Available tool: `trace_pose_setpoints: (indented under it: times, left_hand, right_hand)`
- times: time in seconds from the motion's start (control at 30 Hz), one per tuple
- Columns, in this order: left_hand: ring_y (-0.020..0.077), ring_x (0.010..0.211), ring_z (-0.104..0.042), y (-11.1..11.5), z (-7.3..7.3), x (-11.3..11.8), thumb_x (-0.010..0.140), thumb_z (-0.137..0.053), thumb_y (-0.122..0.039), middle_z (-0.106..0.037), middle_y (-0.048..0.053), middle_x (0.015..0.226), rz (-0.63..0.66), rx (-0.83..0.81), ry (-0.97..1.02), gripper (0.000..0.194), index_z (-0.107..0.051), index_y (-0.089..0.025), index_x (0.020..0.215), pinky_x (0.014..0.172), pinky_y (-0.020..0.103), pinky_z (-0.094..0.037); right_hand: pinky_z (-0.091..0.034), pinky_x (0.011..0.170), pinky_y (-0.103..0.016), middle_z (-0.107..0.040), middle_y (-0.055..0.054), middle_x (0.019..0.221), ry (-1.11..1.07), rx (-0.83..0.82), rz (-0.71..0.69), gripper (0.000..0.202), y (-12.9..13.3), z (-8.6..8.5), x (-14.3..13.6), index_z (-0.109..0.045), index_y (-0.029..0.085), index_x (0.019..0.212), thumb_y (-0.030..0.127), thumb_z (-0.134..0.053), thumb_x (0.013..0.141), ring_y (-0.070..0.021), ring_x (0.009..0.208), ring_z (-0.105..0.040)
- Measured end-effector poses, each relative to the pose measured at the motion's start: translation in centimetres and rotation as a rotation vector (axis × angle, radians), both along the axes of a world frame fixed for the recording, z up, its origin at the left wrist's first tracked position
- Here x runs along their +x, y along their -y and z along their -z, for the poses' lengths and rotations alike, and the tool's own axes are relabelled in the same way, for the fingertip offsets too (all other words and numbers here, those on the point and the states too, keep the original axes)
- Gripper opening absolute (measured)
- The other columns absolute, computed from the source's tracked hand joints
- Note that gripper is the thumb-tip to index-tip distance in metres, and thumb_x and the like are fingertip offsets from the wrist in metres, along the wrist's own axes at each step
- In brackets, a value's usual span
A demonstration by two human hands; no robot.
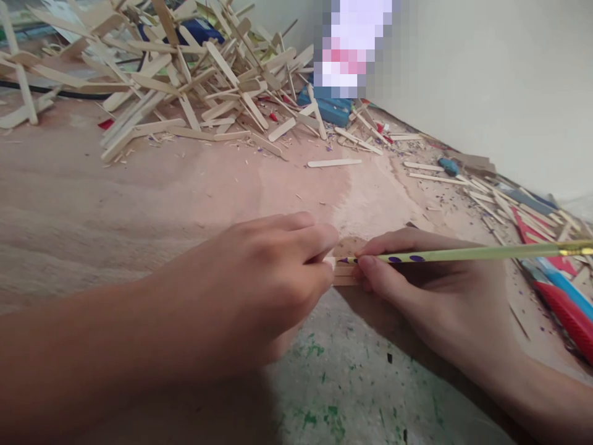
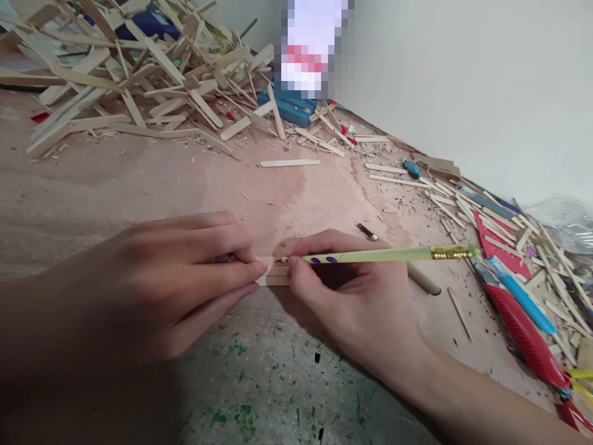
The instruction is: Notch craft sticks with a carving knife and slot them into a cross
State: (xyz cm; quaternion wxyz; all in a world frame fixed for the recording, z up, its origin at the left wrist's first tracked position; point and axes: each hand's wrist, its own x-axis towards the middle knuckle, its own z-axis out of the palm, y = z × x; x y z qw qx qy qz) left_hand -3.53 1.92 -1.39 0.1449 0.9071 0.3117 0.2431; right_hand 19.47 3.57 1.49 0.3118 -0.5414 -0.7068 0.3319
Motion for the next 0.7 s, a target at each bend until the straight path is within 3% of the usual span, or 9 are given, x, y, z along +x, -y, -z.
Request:
trace_pose_setpoints:
  times: [0.5,0.7]
  left_hand:
    - [0.0203,0.086,-0.061,-0.07,-0.26,0.22,0.103,-0.057,-0.007,-0.065,0.004,0.093,-0.012,0.041,-0.005,0.023,-0.076,-0.015,0.094,0.078,0.037,-0.05]
    - [0.02,0.085,-0.059,-0.04,-0.31,0.16,0.102,-0.056,-0.006,-0.063,0.003,0.091,-0.015,0.051,-0.004,0.023,-0.076,-0.016,0.095,0.078,0.037,-0.048]
  right_hand:
    - [-0.06,0.05,-0.016,-0.082,0.003,0.072,-0.031,0.079,-0.033,0.019,-0.14,0.03,-0.3,-0.079,0.026,0.077,0.008,-0.077,0.081,-0.0124,0.057,-0.075]
    - [-0.057,0.048,-0.015,-0.081,0.003,0.071,-0.02,0.072,-0.029,0.016,0.11,0.12,-0.18,-0.079,0.026,0.079,0.011,-0.076,0.083,-0.0102,0.055,-0.073]
